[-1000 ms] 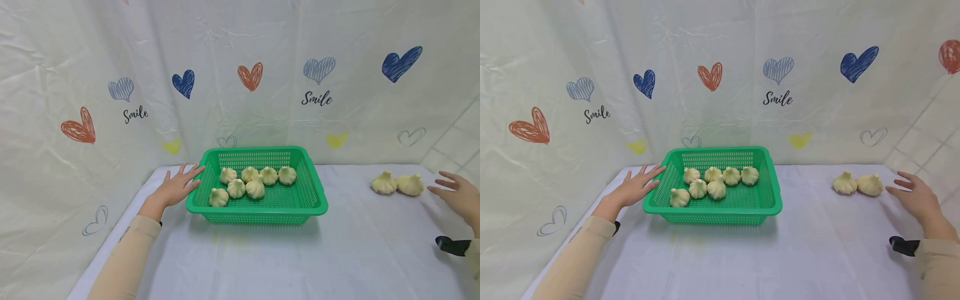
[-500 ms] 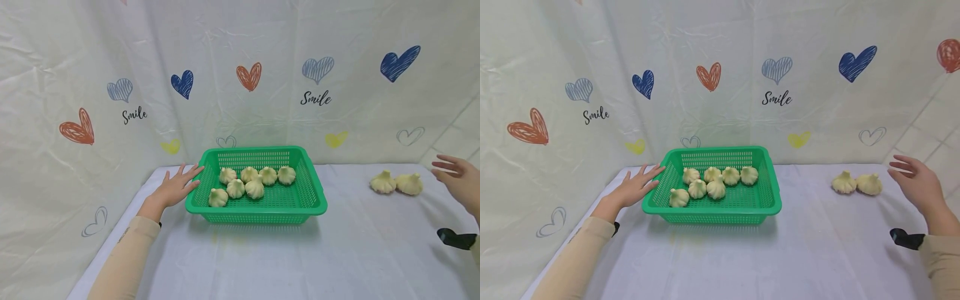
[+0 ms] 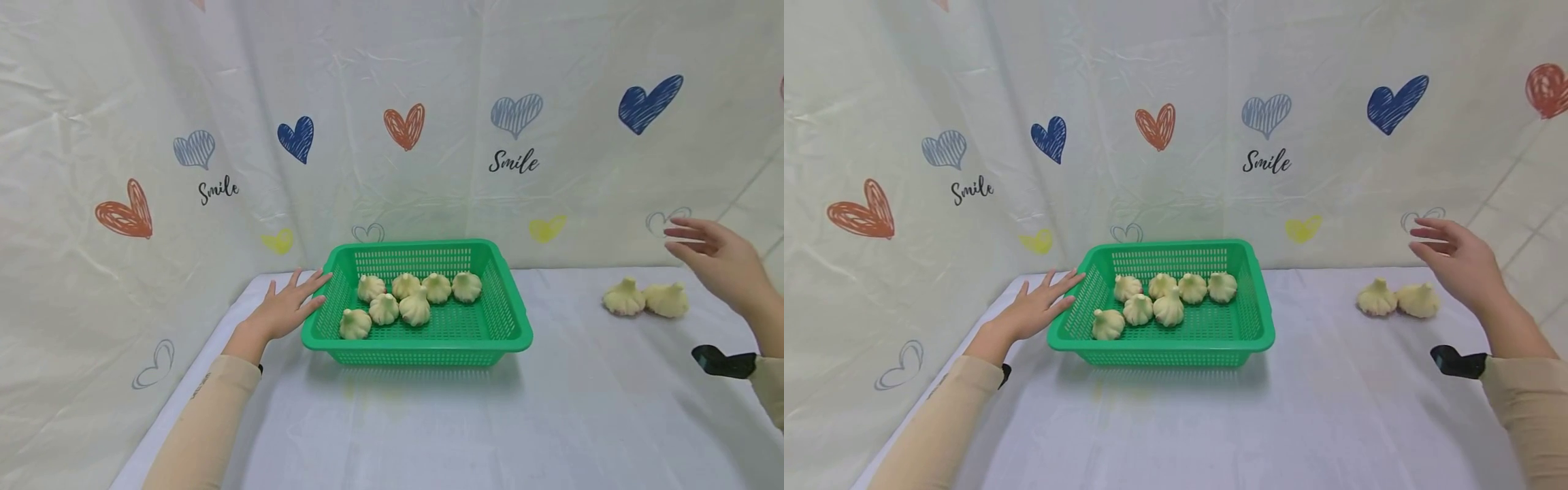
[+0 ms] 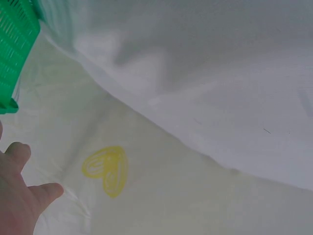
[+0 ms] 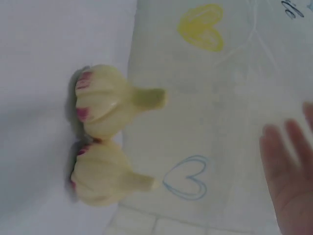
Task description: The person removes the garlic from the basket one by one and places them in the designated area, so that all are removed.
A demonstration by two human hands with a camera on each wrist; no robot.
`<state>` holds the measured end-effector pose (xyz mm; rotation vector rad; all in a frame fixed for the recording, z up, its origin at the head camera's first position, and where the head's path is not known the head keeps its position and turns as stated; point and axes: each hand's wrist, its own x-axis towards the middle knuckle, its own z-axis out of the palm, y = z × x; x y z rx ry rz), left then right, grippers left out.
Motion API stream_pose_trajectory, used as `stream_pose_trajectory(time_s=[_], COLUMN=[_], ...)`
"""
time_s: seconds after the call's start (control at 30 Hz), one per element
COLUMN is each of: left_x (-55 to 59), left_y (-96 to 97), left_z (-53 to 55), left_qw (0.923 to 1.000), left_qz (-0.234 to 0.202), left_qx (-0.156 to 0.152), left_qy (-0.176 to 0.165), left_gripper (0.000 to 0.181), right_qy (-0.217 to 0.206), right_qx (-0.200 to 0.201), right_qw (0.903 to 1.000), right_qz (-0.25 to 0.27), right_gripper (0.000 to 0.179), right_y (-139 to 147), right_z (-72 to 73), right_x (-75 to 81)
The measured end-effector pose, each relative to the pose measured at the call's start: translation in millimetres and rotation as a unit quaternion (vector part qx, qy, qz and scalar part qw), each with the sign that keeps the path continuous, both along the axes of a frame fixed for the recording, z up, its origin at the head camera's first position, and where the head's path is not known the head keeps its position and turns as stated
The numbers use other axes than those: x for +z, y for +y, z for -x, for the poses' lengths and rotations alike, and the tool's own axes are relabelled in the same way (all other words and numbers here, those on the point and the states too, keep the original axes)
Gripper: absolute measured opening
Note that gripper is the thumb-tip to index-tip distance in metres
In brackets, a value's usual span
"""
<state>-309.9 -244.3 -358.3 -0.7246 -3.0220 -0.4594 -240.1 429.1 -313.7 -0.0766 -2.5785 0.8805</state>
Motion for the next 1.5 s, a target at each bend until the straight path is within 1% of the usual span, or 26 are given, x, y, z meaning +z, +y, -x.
stream_pose_trajectory(time_s=[0.1, 0.2, 0.37, 0.53, 0.63, 0.77, 0.9, 1.0, 1.17, 1.33, 1.4, 1.5], left_x=[0.0, 0.1, -0.8, -0.9, 0.4, 0.9, -0.5, -1.4, -2.7, -2.0, -1.2, -1.1], left_y=[-0.3, -0.6, 0.9, 0.2, 0.9, 1.1, -0.6, -1.0, -0.8, -0.7, -0.1, 0.1], left_z=[0.8, 1.1, 1.7, 2.3, 2.1, 2.1, 2.4, 2.1, 1.8, 1.4, 1.5, 1.5], left_qw=[1.0, 1.0, 0.9999, 0.9999, 0.9999, 1.0, 1.0, 0.9999, 1.0, 1.0, 1.0, 1.0], left_qz=[0.001, 0.003, 0.009, 0.009, 0.003, 0.003, 0.006, 0.004, 0.004, 0.002, 0.0, -0.004], left_qx=[-0.001, -0.002, -0.004, -0.002, -0.005, -0.007, -0.002, -0.003, -0.003, -0.003, -0.006, -0.006], left_qy=[0.002, 0.002, 0.003, 0.009, 0.008, 0.006, 0.007, 0.009, 0.005, 0.004, 0.005, 0.005], left_gripper=[0.062, 0.062, 0.061, 0.061, 0.061, 0.062, 0.061, 0.061, 0.061, 0.061, 0.061, 0.06], right_qy=[0.002, 0.016, 0.043, 0.06, 0.069, 0.06, 0.059, 0.062, 0.047, 0.04, 0.038, 0.022], right_qx=[0.022, 0.059, 0.109, 0.15, 0.166, 0.191, 0.226, 0.244, 0.268, 0.299, 0.312, 0.328], right_qw=[0.9997, 0.9981, 0.992, 0.9858, 0.9831, 0.9798, 0.9711, 0.9652, 0.9584, 0.948, 0.9434, 0.937], right_qz=[-0.003, 0.009, 0.045, 0.046, 0.034, -0.002, -0.046, -0.071, -0.085, -0.102, -0.105, -0.119], right_gripper=[0.063, 0.061, 0.056, 0.051, 0.047, 0.045, 0.043, 0.041, 0.041, 0.037, 0.035, 0.036], right_y=[-14, -26, -45, -72, -87, -106, -124, -137, -154, -170, -177, -190], right_z=[5.1, 9.8, 15.4, 25.0, 28.7, 32.5, 37.2, 39.7, 44.4, 51.1, 54.8, 62.4], right_x=[6.5, 10.7, 15.3, 19.3, 20.2, 20.9, 20.0, 17.8, 15.2, 14.1, 11.7, 5.4])
